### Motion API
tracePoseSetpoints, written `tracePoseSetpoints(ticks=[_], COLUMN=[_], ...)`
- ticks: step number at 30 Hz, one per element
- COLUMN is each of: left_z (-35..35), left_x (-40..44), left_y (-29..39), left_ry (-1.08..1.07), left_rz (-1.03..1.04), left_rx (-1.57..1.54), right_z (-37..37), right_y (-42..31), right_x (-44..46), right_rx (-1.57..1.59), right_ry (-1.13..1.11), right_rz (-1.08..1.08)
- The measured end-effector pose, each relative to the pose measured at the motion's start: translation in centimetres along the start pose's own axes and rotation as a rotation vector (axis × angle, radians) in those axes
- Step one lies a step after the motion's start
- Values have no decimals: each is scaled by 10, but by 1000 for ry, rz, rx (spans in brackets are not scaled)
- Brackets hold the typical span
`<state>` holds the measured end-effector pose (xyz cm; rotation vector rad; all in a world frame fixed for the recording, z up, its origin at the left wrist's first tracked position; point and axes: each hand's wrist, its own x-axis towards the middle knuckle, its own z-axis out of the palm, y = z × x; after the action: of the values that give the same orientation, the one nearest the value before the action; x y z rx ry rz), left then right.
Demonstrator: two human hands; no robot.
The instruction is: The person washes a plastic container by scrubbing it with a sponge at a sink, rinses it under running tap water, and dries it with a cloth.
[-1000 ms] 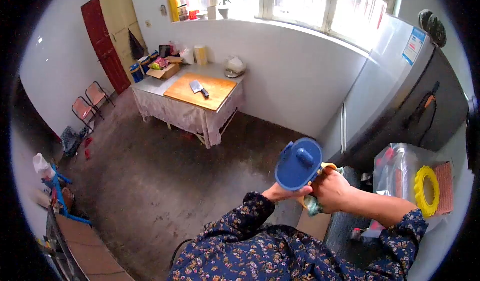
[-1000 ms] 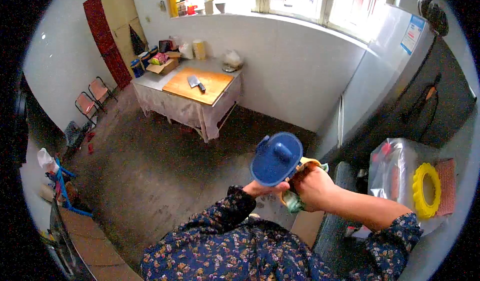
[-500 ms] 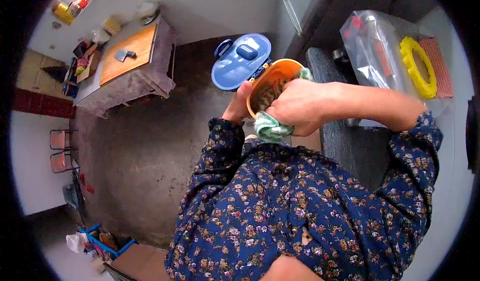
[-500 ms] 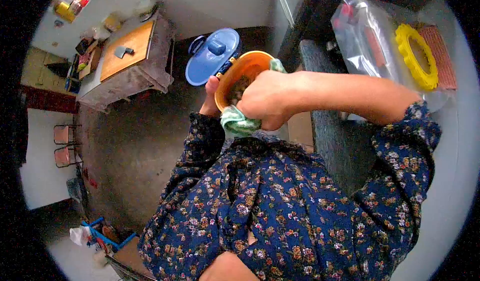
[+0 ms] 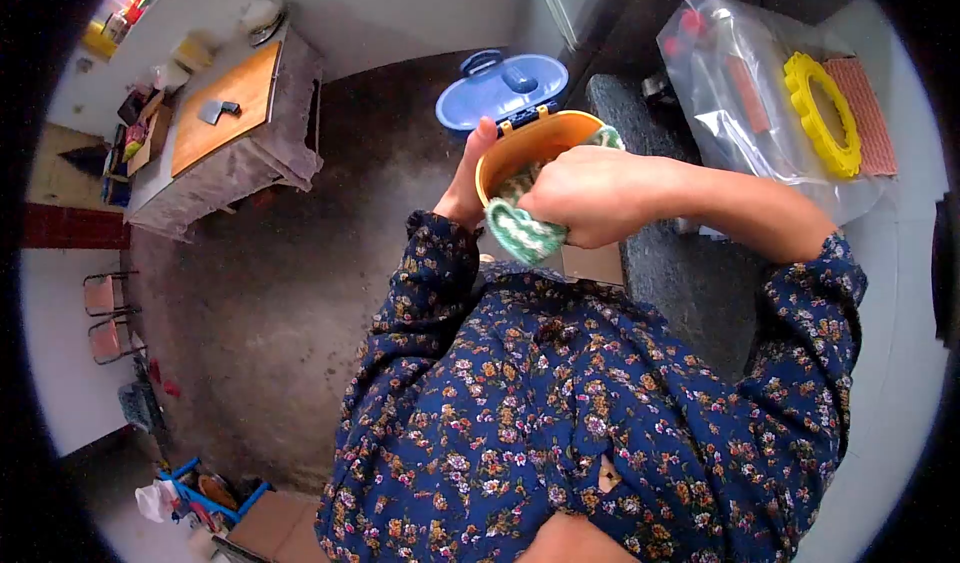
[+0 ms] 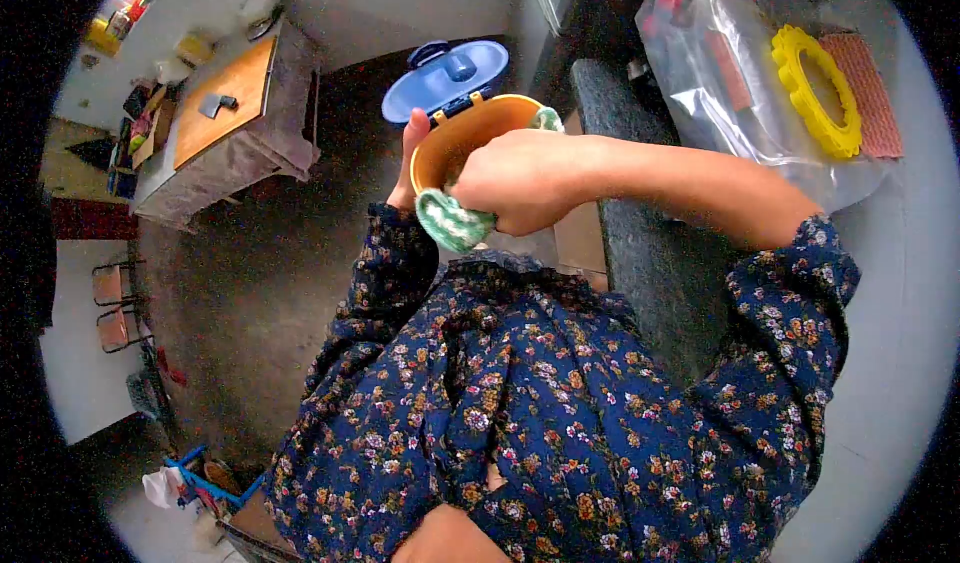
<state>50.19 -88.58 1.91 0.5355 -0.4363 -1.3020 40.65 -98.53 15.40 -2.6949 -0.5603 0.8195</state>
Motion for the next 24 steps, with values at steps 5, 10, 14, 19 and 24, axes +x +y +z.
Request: tracePoseSetpoints(ticks=[5, 10, 14, 19, 24], left_z=[-1, -5, 23, 35, 29], left_x=[7, -9, -2, 3, 0], left_y=[3, -14, -19, -8, -18], left_ry=[74, 0, 223, 225, 189], left_rz=[5, 105, 279, 336, 239], left_rx=[-33, -107, -4, -128, -156], right_z=[9, 11, 3, 7, 9], right_y=[14, 36, 26, 25, 16], right_x=[-2, -4, 9, 1, -16], right_rx=[115, 552, 1041, 828, 406], right_ry=[259, 737, 728, 356, 163], right_rz=[103, 78, 41, -23, -2])
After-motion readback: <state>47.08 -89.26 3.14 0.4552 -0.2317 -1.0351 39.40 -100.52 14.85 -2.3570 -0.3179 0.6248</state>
